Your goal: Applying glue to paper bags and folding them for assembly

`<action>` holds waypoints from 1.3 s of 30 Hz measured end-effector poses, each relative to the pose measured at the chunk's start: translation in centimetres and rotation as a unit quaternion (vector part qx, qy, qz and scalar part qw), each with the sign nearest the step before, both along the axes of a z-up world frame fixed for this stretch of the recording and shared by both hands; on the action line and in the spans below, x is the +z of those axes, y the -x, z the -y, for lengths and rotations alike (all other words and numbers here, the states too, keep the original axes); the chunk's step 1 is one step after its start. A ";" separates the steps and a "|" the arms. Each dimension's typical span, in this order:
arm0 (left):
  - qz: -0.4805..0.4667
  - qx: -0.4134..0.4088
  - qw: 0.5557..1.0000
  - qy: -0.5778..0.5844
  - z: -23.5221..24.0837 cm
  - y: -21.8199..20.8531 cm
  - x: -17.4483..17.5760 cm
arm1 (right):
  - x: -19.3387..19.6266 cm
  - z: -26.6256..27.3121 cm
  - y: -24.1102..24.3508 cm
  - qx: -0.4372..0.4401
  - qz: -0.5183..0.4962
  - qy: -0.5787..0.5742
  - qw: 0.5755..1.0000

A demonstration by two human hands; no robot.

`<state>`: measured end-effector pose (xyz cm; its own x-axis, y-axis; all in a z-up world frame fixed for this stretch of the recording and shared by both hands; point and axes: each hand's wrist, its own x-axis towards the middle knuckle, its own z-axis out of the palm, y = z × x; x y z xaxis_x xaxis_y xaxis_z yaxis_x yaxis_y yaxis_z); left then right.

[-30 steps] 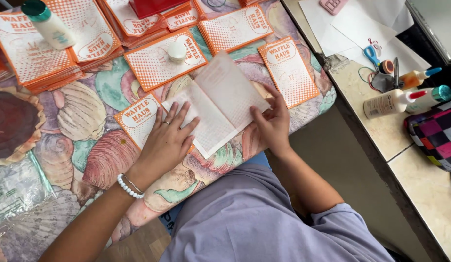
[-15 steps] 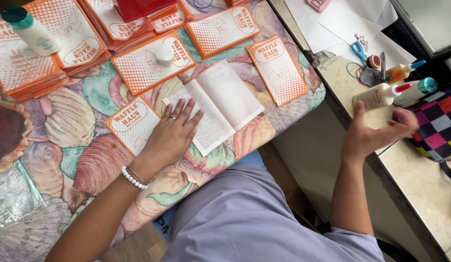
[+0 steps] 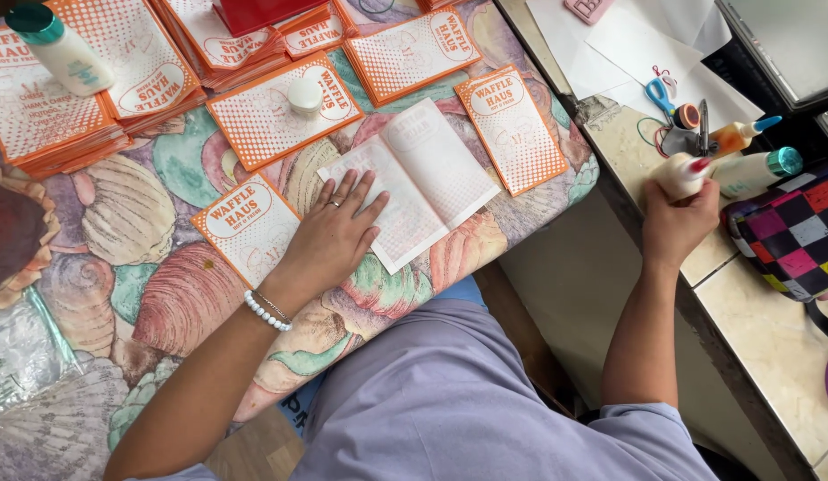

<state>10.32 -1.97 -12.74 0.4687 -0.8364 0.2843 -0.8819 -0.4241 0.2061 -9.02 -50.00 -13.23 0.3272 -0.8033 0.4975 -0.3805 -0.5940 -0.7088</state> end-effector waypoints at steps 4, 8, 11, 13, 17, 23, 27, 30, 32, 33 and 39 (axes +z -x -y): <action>0.017 0.006 1.000 0.009 0.2 -0.1 -0.2 | 2.7 -3.3 -0.6 0.145 -0.008 -0.014 0.989; 0.021 0.012 1.000 0.000 -0.1 0.4 -0.4 | 6.7 -8.2 -1.4 0.304 0.065 0.012 0.950; 0.007 0.010 1.000 0.009 -0.2 0.3 -0.3 | 6.3 -8.5 -2.6 0.311 0.184 -0.115 0.925; -0.007 0.006 0.999 0.037 -0.2 0.4 0.0 | 6.4 -8.6 -3.4 0.317 0.258 -0.176 0.896; -0.028 -0.007 0.996 0.080 -0.1 0.3 -0.3 | 13.3 -17.3 -6.6 0.203 0.339 -0.406 0.824; -0.074 -0.007 0.996 0.040 -0.3 0.4 -0.6 | 5.4 -16.3 -8.3 0.340 0.277 -0.391 0.809; -0.083 -0.004 0.996 0.021 -0.3 0.5 0.1 | 13.1 -19.9 -7.8 0.325 0.369 -0.216 0.844; -0.079 0.006 0.997 0.015 -0.3 0.6 0.0 | 7.9 -16.5 -8.0 0.356 0.341 -0.111 0.863; -0.099 -0.006 0.995 0.025 -0.4 0.6 -0.1 | 1.0 -14.1 -8.4 0.396 0.183 -0.192 0.879; -0.105 -0.003 0.994 0.024 -0.5 0.7 -0.6 | 0.9 -15.7 -7.7 0.397 0.177 -0.196 0.879; -0.127 -0.015 0.991 0.027 -0.6 0.1 -1.0 | 0.2 -23.6 -6.7 0.498 0.118 -0.125 0.850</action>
